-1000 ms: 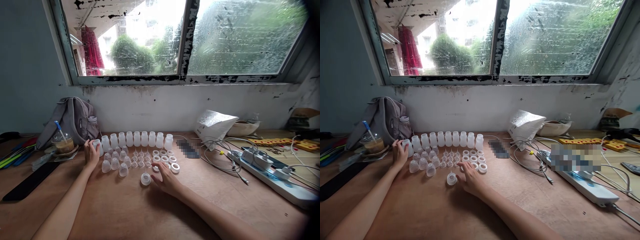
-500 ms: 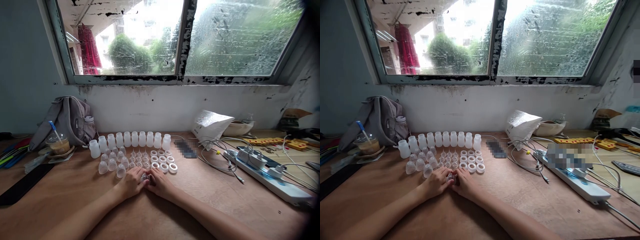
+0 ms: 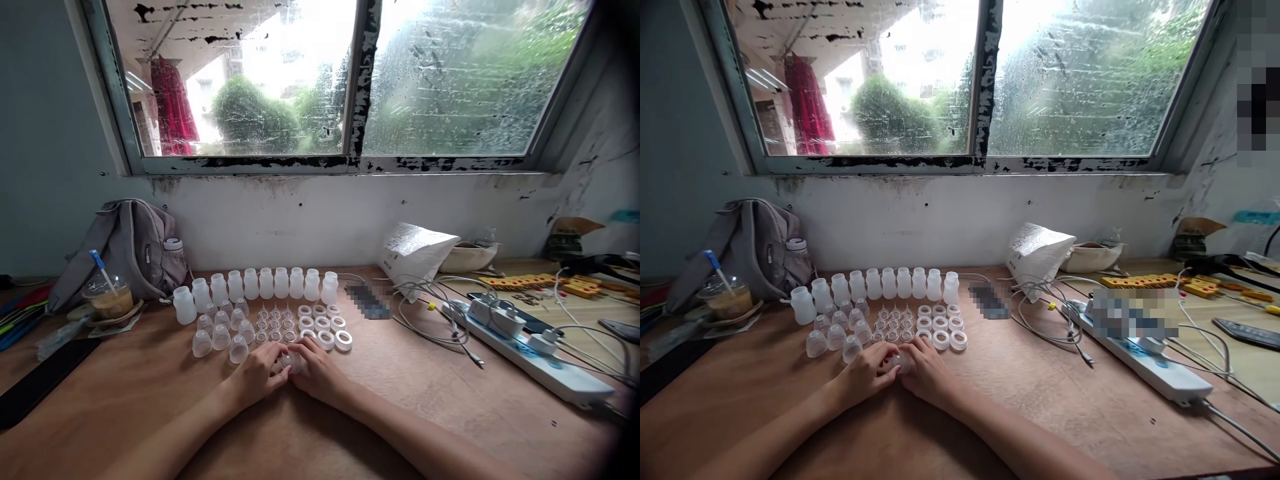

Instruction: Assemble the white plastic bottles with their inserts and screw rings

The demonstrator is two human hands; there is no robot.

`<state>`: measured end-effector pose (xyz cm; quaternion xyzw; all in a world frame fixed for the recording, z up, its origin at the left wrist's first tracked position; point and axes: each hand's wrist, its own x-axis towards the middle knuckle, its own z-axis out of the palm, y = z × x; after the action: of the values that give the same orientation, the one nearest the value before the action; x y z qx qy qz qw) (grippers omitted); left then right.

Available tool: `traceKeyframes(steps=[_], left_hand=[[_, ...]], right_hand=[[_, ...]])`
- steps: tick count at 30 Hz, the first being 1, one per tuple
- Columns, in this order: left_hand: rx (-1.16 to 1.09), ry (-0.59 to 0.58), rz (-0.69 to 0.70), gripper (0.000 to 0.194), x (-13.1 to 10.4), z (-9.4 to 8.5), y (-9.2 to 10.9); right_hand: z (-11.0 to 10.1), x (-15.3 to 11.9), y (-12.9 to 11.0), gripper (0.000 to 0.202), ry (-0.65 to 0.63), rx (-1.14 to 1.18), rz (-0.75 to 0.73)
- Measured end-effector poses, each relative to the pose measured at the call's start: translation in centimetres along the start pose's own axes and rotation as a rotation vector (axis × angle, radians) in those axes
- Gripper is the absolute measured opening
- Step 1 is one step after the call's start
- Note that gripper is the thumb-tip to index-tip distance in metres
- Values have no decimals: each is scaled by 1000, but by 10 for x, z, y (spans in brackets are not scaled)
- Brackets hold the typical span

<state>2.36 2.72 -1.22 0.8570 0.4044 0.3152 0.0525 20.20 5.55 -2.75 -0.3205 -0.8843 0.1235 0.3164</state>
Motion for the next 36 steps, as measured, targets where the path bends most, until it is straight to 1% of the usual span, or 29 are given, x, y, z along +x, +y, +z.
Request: traceKeyframes(steps=[3, 6, 10, 15, 19, 26, 31, 36], left_hand=[[7, 11, 27, 19, 0, 1, 1], [10, 3, 46, 19, 0, 3, 0], [43, -2, 95, 17, -1, 4, -4], [180, -72, 203, 17, 0, -1, -8], [280, -84, 259, 19, 1, -6, -8], [283, -50, 290, 19, 2, -8, -6], [293, -16, 325, 19, 2, -11, -4], [280, 18, 342, 18, 3, -13, -3]], right_hand=[[-2, 1, -2, 38, 5, -16, -10], [-3, 1, -3, 41, 3, -19, -8], [-6, 2, -6, 38, -34, -32, 2], [-13, 3, -12, 32, -96, -19, -19], [-13, 2, -11, 31, -101, -22, -41], [-12, 0, -7, 32, -106, -46, -40], [-11, -1, -7, 39, -89, -28, -54], [-10, -2, -7, 35, -88, -30, -40]])
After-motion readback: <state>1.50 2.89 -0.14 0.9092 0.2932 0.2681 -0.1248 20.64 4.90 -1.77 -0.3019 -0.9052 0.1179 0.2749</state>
